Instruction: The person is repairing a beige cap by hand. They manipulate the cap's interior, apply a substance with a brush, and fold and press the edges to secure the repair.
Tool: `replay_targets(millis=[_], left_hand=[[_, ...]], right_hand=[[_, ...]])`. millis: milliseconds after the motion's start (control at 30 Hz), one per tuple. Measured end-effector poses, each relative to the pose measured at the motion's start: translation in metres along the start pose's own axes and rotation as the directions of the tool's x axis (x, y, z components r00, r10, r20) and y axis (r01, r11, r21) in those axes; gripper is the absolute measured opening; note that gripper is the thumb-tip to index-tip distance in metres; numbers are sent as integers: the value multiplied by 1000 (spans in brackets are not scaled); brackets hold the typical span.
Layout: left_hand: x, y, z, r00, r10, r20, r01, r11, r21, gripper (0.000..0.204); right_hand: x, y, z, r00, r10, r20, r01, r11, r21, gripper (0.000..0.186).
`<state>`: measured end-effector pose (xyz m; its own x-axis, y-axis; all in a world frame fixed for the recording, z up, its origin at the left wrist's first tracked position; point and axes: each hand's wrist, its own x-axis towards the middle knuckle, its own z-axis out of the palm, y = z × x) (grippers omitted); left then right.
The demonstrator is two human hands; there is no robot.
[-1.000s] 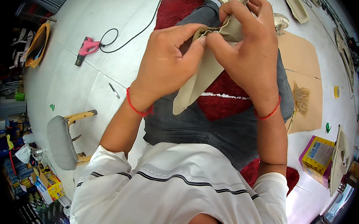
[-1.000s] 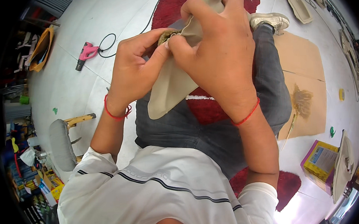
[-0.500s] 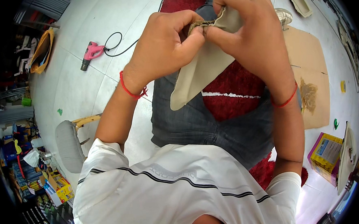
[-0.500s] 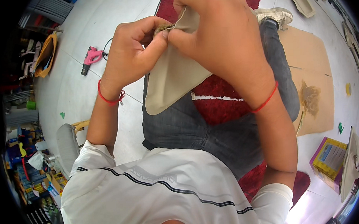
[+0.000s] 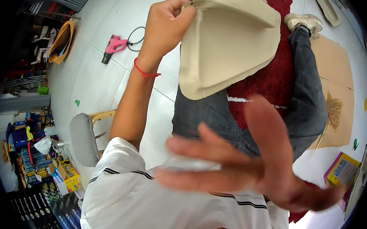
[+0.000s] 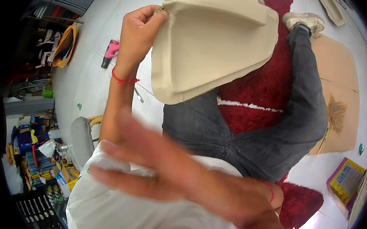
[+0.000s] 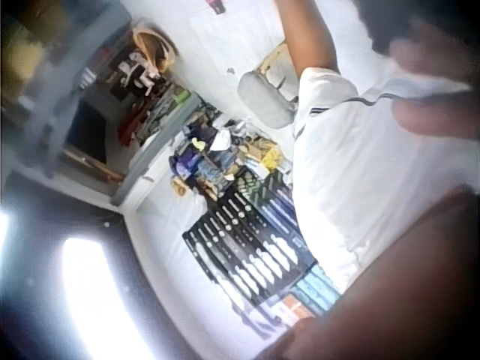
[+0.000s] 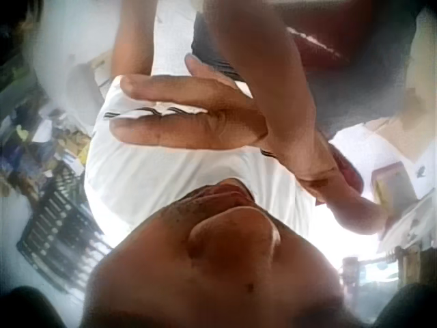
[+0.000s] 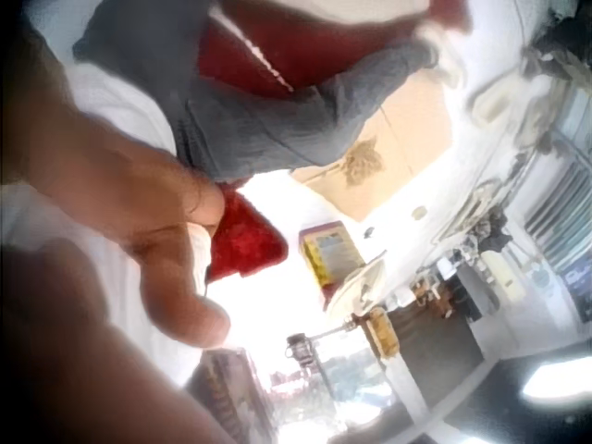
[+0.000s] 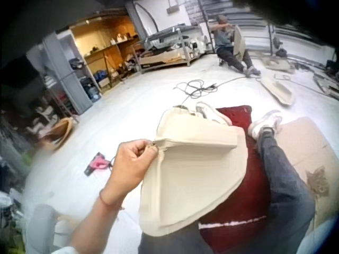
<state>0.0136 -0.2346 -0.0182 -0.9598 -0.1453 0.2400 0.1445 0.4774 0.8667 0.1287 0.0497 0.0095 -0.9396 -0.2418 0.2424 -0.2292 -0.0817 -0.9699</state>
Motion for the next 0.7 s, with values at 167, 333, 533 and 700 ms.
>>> replay_targets(millis=[167,333,533,700], left_hand=[[-37,-52,4,976,-157,-149,94,927,-364,23],[-82,-85,16,921,-324,-214,171,833,-526,23],[-102,-92,34,875,-439,-206,254,776,-577,22],[-105,-99,24,856,-487,-175,329,773,-543,23]], right_hand=[[-29,18,4,988,132,80,-133,991,0,34],[-8,35,9,971,195,135,-195,981,-12,26],[49,122,71,981,27,190,-11,996,-88,22],[56,158,96,971,-21,238,41,996,-80,20]])
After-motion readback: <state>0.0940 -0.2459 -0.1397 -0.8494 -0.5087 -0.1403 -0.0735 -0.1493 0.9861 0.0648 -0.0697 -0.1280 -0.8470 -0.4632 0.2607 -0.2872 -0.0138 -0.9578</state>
